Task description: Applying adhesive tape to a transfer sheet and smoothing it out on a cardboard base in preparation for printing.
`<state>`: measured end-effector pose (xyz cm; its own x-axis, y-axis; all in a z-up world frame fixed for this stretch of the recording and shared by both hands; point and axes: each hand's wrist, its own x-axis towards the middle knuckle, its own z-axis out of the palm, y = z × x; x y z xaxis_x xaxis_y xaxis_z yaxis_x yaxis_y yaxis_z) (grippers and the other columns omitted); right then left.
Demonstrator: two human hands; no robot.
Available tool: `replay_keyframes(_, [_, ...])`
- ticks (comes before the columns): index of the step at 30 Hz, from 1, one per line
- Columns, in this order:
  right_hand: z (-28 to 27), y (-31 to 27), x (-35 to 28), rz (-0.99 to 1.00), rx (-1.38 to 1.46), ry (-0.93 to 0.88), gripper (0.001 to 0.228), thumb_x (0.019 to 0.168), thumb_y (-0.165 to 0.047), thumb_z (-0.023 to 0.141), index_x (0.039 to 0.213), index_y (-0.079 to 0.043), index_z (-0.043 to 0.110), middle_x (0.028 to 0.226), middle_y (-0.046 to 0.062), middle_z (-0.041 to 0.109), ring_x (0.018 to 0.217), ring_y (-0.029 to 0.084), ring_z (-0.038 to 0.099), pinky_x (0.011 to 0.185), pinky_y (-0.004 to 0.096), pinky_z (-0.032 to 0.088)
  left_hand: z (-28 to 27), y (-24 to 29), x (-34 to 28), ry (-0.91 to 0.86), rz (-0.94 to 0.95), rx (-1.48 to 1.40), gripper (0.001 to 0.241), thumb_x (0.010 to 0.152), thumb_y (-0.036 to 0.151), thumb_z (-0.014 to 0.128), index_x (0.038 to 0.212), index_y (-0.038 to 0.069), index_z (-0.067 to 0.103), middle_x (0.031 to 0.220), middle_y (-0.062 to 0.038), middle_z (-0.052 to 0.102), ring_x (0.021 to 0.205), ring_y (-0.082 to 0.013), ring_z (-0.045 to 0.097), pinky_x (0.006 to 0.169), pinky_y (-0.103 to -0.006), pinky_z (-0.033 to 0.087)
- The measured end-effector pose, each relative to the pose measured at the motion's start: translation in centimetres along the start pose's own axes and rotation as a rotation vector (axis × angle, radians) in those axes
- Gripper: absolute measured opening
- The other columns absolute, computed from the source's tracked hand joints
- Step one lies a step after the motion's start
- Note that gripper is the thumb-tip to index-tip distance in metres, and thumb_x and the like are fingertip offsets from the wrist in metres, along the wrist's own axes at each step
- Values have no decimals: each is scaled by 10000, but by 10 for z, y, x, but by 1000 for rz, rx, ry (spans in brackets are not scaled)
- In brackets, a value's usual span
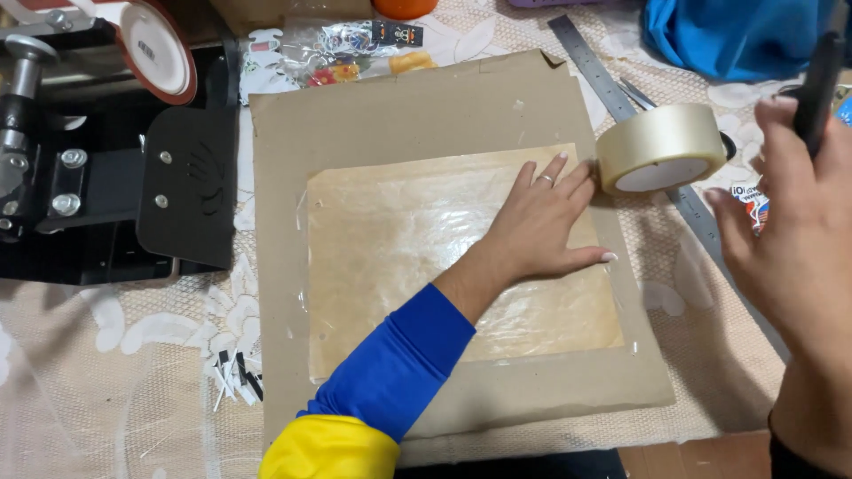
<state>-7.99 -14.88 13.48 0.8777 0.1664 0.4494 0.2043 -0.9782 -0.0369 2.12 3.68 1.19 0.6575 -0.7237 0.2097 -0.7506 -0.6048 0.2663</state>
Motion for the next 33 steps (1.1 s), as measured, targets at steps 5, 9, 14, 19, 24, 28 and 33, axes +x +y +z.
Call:
replay_keyframes(5, [3, -45, -45, 246, 227, -106, 635, 1010, 70, 449, 1620, -10, 291, 1432, 212, 592, 578, 293, 657, 598, 529, 488, -28, -25, -5, 3, 229, -183, 613, 803, 587, 587, 1247, 167, 619, 1394, -71, 558, 1311, -379, 475, 996, -491, 349])
replay_keyframes(9, [23, -69, -80, 197, -95, -23, 548, 1024, -101, 617, 1562, -122, 517, 1084, 29, 696, 792, 221, 662, 595, 400, 471, -30, -26, -7, 35, 244, -251, 529, 738, 458, 575, 1172, 158, 614, 1302, -85, 565, 1227, -350, 479, 973, -485, 349])
replay_keyframes(14, [26, -84, -85, 143, -424, 112, 303, 1005, -221, 728, 1287, -279, 820, 731, -128, 651, 650, 89, 627, 537, 260, 397, -37, -28, -7, 22, 195, -305, 437, 674, 249, 559, 1091, 120, 562, 1453, -92, 517, 1277, -353, 510, 996, -490, 375])
replay_keyframes(19, [47, -76, -73, 89, -619, 43, 343, 962, -334, 652, 1295, -349, 729, 667, -135, 634, 513, 83, 586, 434, 245, 376, -25, -29, -4, 17, 152, -281, 528, 702, 269, 534, 1178, 47, 585, 1431, -181, 553, 1351, -381, 485, 1084, -515, 332])
replay_keyframes(24, [69, -73, -52, 61, -575, -22, 402, 999, -325, 566, 1375, -252, 688, 596, -68, 591, 378, 116, 478, 351, 281, 329, -24, -31, -4, 77, 219, -267, 443, 692, 287, 563, 1089, 103, 633, 1201, -93, 617, 1232, -327, 542, 980, -459, 379])
replay_keyframes(28, [89, -68, -48, 31, -641, -4, 365, 1008, -341, 558, 1345, -248, 663, 597, -71, 560, 371, 119, 494, 345, 286, 306, -20, -33, -4, 117, 246, -287, 391, 683, 276, 573, 1030, 107, 637, 1149, -88, 612, 1128, -290, 562, 940, -445, 388])
replay_keyframes(33, [101, -56, -44, 54, -645, -34, 453, 948, -295, 554, 1389, -248, 650, 617, -60, 571, 391, 142, 534, 347, 309, 347, -21, -34, -3, 139, 246, -303, 313, 673, 267, 572, 933, 95, 603, 1027, -85, 606, 1008, -283, 582, 873, -422, 404])
